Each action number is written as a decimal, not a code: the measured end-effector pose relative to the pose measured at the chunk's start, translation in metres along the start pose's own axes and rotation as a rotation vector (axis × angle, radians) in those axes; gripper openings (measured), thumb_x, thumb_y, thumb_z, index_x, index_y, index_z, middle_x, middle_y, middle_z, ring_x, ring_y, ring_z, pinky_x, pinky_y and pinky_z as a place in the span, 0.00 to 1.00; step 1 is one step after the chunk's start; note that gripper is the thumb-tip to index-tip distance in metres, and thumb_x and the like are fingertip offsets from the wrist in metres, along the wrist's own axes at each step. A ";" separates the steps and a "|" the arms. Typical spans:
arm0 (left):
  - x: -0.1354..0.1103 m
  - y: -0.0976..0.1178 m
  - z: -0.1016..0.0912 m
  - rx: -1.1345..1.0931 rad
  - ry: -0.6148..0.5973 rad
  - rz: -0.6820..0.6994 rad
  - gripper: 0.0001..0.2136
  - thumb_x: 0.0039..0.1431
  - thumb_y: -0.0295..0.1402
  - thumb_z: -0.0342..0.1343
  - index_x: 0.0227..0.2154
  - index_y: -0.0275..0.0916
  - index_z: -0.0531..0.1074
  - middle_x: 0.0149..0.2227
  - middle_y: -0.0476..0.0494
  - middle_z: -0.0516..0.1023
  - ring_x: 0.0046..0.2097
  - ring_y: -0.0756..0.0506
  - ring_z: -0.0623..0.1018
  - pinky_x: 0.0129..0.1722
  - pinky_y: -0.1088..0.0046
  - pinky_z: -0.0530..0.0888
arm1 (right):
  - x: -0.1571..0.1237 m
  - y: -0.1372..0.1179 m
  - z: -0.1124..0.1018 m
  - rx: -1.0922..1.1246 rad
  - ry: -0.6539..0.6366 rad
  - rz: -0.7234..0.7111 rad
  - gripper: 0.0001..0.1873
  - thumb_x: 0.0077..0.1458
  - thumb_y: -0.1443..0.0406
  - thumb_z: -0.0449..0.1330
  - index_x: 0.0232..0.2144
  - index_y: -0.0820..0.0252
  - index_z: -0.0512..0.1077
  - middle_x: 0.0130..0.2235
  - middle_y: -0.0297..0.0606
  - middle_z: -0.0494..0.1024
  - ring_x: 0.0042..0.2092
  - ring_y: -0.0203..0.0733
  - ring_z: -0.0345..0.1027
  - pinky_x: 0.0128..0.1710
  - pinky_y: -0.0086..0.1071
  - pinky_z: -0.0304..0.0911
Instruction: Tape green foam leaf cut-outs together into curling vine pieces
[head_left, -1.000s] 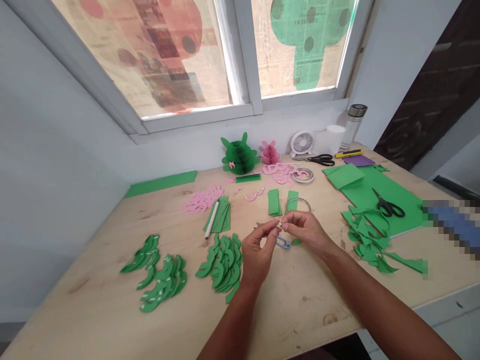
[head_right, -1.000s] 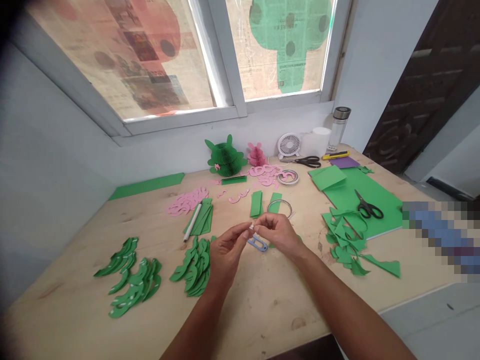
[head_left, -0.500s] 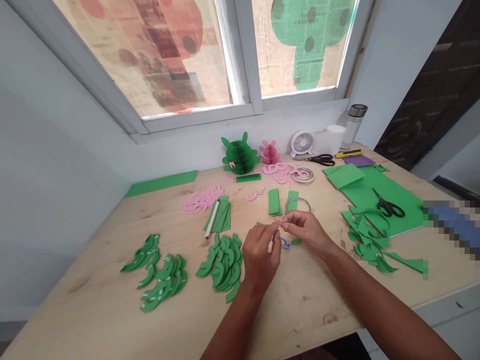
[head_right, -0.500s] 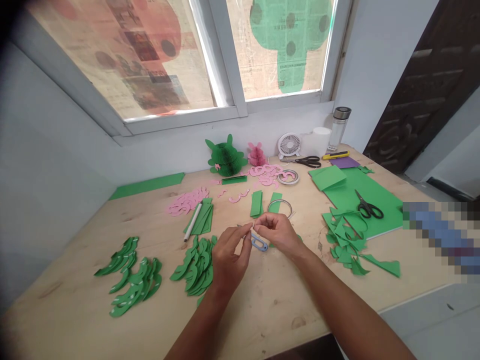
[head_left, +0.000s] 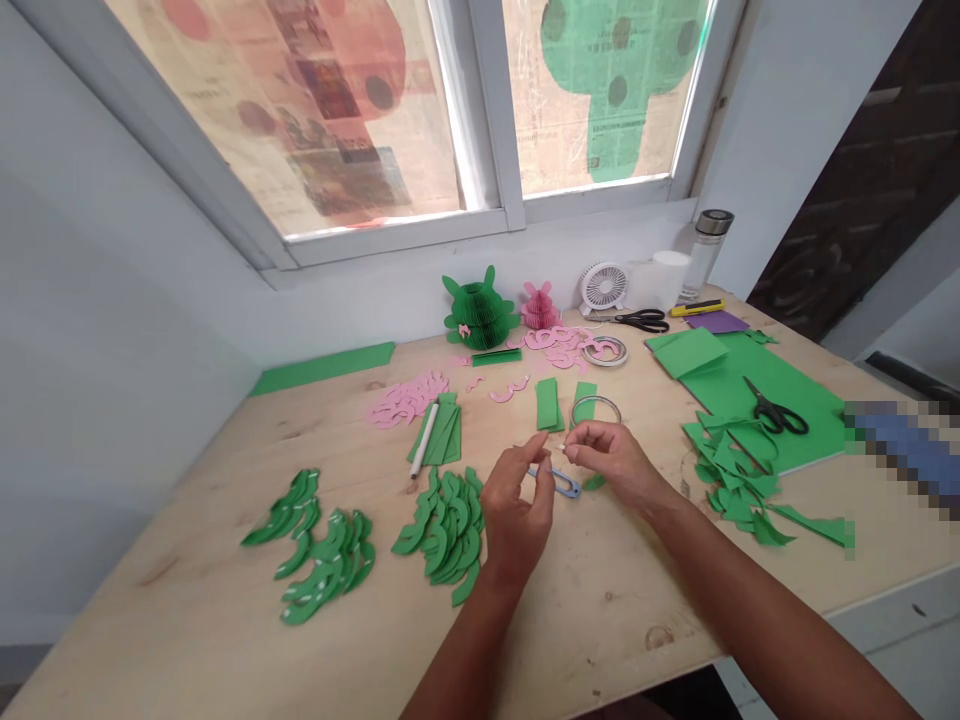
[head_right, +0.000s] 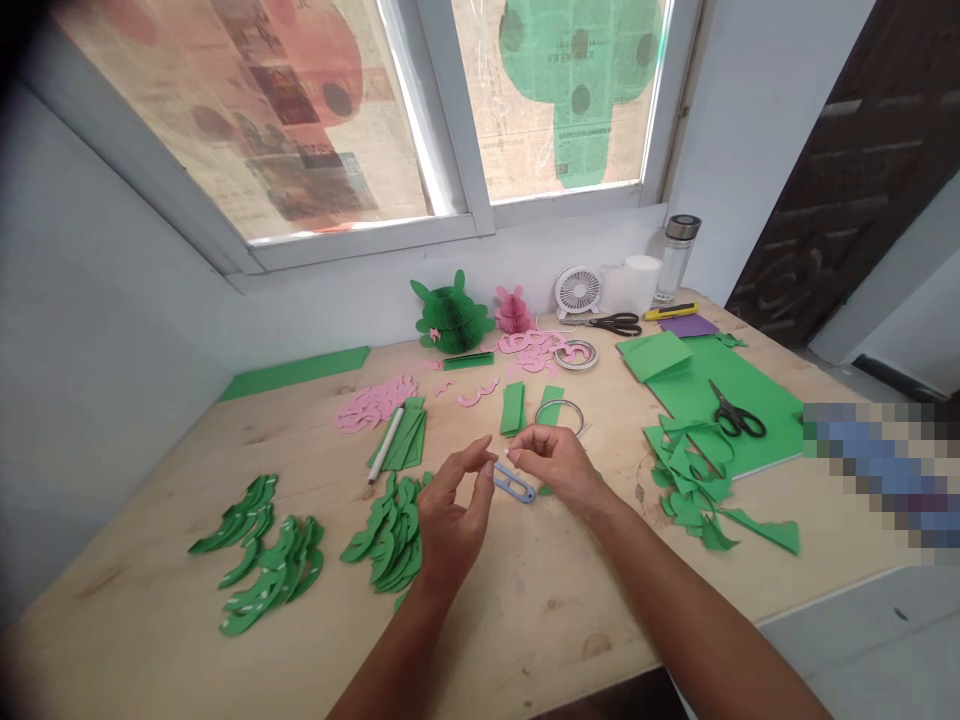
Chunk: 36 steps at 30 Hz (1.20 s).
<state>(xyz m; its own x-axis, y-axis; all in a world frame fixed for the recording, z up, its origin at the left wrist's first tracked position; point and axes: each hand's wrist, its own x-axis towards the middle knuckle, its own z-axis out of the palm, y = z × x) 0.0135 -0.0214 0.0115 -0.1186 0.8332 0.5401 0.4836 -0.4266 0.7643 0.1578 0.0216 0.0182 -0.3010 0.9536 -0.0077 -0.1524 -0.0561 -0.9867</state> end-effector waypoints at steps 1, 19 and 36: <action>0.000 0.001 0.000 -0.035 -0.006 -0.047 0.13 0.54 0.29 0.53 0.43 0.39 0.73 0.32 0.43 0.77 0.35 0.46 0.75 0.37 0.71 0.70 | 0.000 0.000 0.000 -0.003 -0.002 -0.002 0.13 0.43 0.58 0.64 0.23 0.62 0.69 0.23 0.32 0.68 0.26 0.33 0.59 0.26 0.27 0.55; 0.012 -0.007 0.000 -0.770 -0.163 -0.689 0.08 0.45 0.36 0.60 0.23 0.34 0.74 0.23 0.45 0.74 0.28 0.50 0.71 0.31 0.74 0.70 | -0.001 0.002 0.000 -0.278 -0.085 -0.091 0.09 0.48 0.60 0.60 0.24 0.62 0.71 0.24 0.34 0.69 0.28 0.35 0.61 0.28 0.29 0.56; 0.012 -0.007 0.001 -0.710 -0.154 -0.668 0.08 0.43 0.35 0.62 0.23 0.34 0.74 0.22 0.47 0.74 0.26 0.50 0.72 0.31 0.73 0.70 | -0.001 0.002 -0.001 -0.306 -0.077 -0.100 0.08 0.48 0.62 0.60 0.24 0.61 0.71 0.23 0.33 0.70 0.27 0.35 0.60 0.26 0.28 0.56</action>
<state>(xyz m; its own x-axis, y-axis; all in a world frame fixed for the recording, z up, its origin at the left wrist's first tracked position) 0.0093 -0.0082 0.0127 -0.0393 0.9949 -0.0928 -0.2805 0.0782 0.9567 0.1590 0.0205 0.0159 -0.3708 0.9241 0.0925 0.1011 0.1392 -0.9851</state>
